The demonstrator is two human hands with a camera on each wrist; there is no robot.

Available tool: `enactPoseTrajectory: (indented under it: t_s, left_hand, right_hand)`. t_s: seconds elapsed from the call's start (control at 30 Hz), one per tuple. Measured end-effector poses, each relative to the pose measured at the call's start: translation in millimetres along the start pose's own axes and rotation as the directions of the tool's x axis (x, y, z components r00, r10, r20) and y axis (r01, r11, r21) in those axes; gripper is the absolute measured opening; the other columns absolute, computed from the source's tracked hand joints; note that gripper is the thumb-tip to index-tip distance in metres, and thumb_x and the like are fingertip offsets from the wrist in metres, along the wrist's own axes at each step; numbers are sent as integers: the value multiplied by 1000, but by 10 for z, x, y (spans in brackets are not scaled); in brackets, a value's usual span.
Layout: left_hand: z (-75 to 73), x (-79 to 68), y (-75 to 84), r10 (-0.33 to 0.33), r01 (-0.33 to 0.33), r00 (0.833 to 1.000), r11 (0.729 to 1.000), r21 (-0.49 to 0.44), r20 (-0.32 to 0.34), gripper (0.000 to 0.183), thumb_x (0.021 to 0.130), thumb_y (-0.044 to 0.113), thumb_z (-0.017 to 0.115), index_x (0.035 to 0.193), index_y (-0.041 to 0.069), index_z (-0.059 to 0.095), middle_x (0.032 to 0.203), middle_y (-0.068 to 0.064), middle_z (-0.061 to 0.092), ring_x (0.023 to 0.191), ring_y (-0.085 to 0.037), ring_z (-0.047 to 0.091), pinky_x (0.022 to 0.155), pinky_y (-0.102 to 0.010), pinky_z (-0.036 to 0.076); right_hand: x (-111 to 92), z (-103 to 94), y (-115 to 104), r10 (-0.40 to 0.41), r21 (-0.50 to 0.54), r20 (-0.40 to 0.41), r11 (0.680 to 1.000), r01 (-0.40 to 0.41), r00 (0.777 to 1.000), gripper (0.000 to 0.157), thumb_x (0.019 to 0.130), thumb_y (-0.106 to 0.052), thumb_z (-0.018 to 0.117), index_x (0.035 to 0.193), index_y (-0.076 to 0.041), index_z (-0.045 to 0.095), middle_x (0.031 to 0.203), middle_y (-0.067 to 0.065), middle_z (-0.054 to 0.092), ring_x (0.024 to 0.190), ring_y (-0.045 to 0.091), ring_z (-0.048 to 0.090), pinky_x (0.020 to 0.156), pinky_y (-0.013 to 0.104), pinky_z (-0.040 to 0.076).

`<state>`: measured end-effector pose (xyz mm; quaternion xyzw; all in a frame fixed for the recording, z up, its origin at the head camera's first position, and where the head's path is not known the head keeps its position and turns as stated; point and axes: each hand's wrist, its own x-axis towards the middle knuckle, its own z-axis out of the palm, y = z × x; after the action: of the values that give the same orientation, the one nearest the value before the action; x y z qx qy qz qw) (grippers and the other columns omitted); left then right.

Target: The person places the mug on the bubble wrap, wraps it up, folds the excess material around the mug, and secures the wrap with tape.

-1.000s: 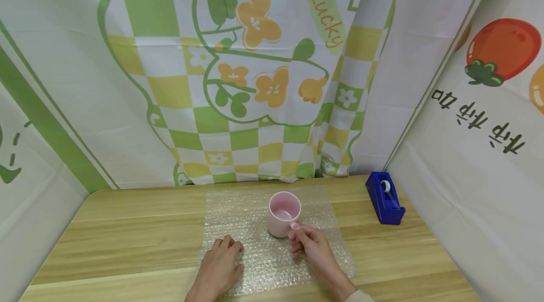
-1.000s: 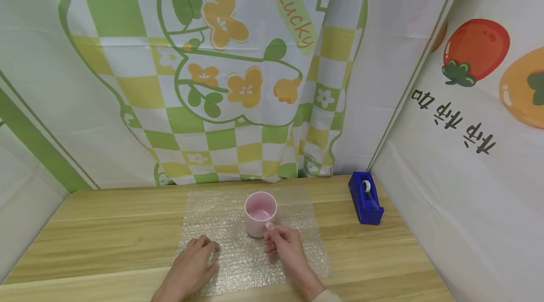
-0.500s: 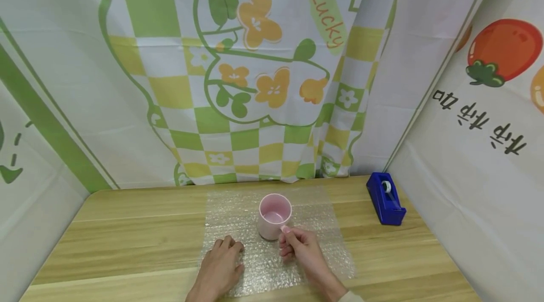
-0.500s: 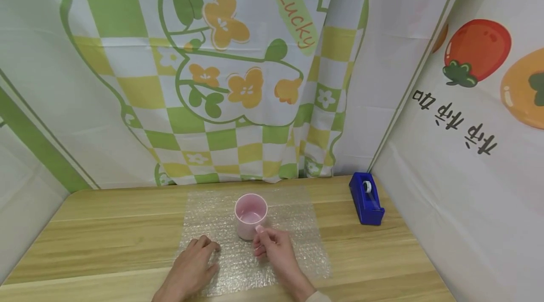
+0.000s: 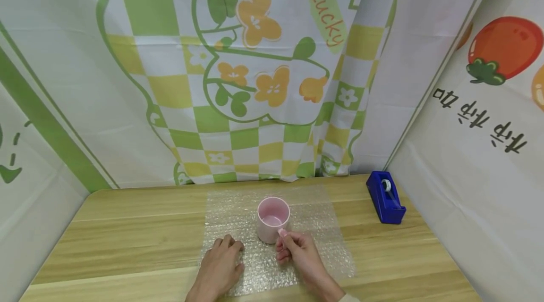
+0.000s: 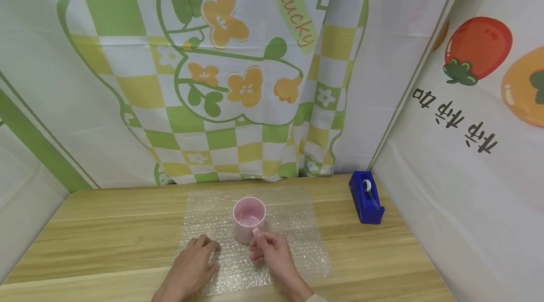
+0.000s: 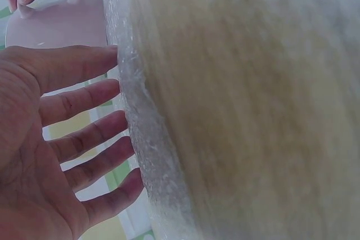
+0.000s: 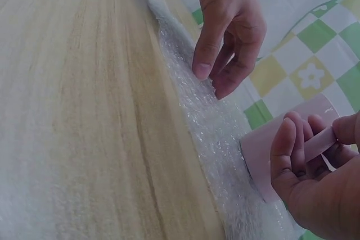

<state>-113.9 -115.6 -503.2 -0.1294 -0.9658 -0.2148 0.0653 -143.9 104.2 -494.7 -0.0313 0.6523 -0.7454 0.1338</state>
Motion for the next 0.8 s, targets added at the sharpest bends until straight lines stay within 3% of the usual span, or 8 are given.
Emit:
enactPoseTrajectory:
  t_s: [0.27,0.8]
  left_hand:
    - [-7,1,3,-19,19,1000,1000,-16,23,29,77,13,85,102,8,72,102,-7,58,97,-32,57,71,-50,54]
    - [-16,10,0,-21,21,1000,1000,-14,8,29,76,13,86,101,10,72,102,-5,59,96,-31,58,70,-50,54]
  right_hand:
    - [-23,15,23,-12,8,-9,1000,12,1000,46,105,-21,57,97,25,57,79,6,63,63,11,64,60,22,56]
    - [-45,42,55,-18,-15,-12,1000,18,1000,47,106,-22,56,103,24,58,81,7,64,65,15,67,62,25,59]
